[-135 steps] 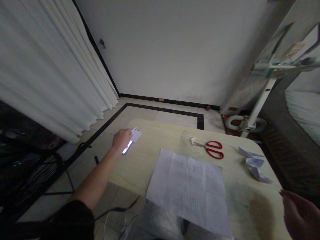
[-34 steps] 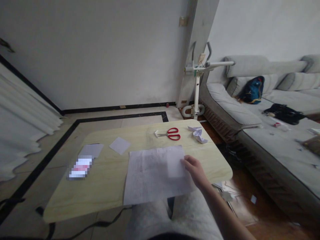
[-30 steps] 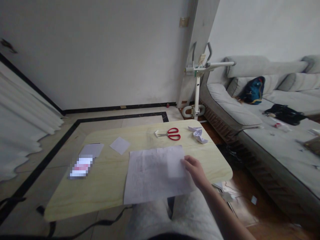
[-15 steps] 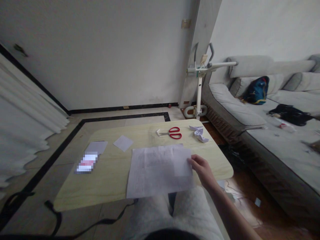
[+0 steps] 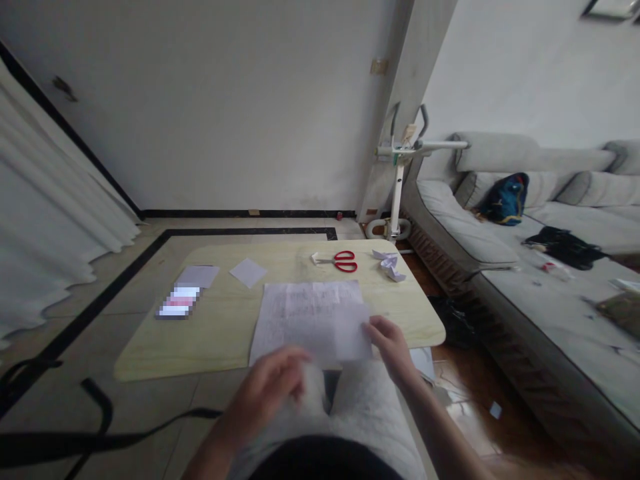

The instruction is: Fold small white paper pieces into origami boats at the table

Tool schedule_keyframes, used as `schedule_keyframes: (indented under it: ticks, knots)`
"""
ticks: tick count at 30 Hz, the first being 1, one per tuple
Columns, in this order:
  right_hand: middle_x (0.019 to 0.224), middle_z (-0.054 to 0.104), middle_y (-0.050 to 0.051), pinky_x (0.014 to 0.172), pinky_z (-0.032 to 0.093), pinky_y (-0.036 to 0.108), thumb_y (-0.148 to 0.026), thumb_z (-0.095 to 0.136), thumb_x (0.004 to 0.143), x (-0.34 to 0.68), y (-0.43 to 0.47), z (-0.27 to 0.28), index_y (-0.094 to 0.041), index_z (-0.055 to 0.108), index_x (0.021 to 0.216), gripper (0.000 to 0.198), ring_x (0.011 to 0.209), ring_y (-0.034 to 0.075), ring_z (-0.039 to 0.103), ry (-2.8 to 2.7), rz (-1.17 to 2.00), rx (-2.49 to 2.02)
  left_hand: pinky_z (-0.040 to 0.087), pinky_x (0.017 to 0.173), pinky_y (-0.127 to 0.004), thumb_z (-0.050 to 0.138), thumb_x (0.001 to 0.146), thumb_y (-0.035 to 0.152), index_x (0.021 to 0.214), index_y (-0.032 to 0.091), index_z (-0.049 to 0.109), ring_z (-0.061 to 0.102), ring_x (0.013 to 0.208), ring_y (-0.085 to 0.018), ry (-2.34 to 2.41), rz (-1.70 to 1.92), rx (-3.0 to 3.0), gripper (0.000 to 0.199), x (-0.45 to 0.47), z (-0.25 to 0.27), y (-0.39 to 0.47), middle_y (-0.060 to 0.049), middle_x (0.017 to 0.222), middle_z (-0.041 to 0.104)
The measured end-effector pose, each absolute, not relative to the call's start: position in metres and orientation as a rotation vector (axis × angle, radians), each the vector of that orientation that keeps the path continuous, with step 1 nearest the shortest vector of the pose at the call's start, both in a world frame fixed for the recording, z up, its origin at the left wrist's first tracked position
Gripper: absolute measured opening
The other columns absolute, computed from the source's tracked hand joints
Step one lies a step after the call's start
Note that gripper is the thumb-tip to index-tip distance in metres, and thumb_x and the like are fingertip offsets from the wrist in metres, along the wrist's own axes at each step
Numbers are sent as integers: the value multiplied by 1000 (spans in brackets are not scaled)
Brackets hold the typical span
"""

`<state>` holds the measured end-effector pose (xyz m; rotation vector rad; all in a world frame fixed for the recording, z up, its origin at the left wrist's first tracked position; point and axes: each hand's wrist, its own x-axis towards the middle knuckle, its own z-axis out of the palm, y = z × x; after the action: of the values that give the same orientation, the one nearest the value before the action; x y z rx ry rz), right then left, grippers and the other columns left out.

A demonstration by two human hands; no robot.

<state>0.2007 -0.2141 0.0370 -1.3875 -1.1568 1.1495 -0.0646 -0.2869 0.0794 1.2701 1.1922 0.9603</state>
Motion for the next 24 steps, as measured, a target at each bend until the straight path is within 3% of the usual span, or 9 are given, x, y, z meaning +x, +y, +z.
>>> schedule_keyframes:
  ticks: [3, 7, 9, 15, 24]
  knots:
    - [62, 54, 0, 57, 38, 28, -48, 65, 73, 182, -217, 26, -19, 60, 69, 30, 61, 16, 47, -1203, 1132, -1377, 46, 62, -28, 51, 88, 53, 84, 18, 65, 56, 63, -16, 1293, 1130, 1209, 37, -37, 48, -245, -2, 69, 61]
    - [60, 52, 0, 55, 37, 27, -49, 63, 73, 164, -215, 20, -18, 57, 67, 32, 59, 15, 46, -1239, 1112, -1360, 42, 56, -26, 54, 84, 56, 98, 16, 63, 54, 60, -15, 1248, 1063, 1216, 44, -18, 13, -226, -1, 69, 60]
    - [59, 51, 0, 54, 36, 27, -49, 62, 73, 158, -213, 22, -18, 56, 66, 32, 58, 14, 45, -1255, 1109, -1357, 42, 55, -26, 59, 80, 54, 96, 16, 63, 55, 62, -16, 1285, 1074, 1222, 41, -17, 4, -222, -1, 69, 60]
    - [57, 50, -2, 52, 38, 26, -47, 62, 70, 151, -209, 24, -18, 54, 66, 30, 54, 13, 48, -1275, 1188, -1352, 42, 58, -25, 60, 75, 44, 76, 15, 62, 54, 66, -17, 1379, 1148, 1249, 29, -22, 1, -208, 0, 67, 60]
    - [52, 50, -3, 52, 38, 25, -43, 65, 68, 159, -202, 14, -19, 52, 63, 28, 51, 13, 49, -1301, 1267, -1310, 45, 61, -27, 59, 72, 43, 81, 14, 68, 58, 70, -19, 1388, 1197, 1208, 31, -16, 6, -205, -3, 73, 65]
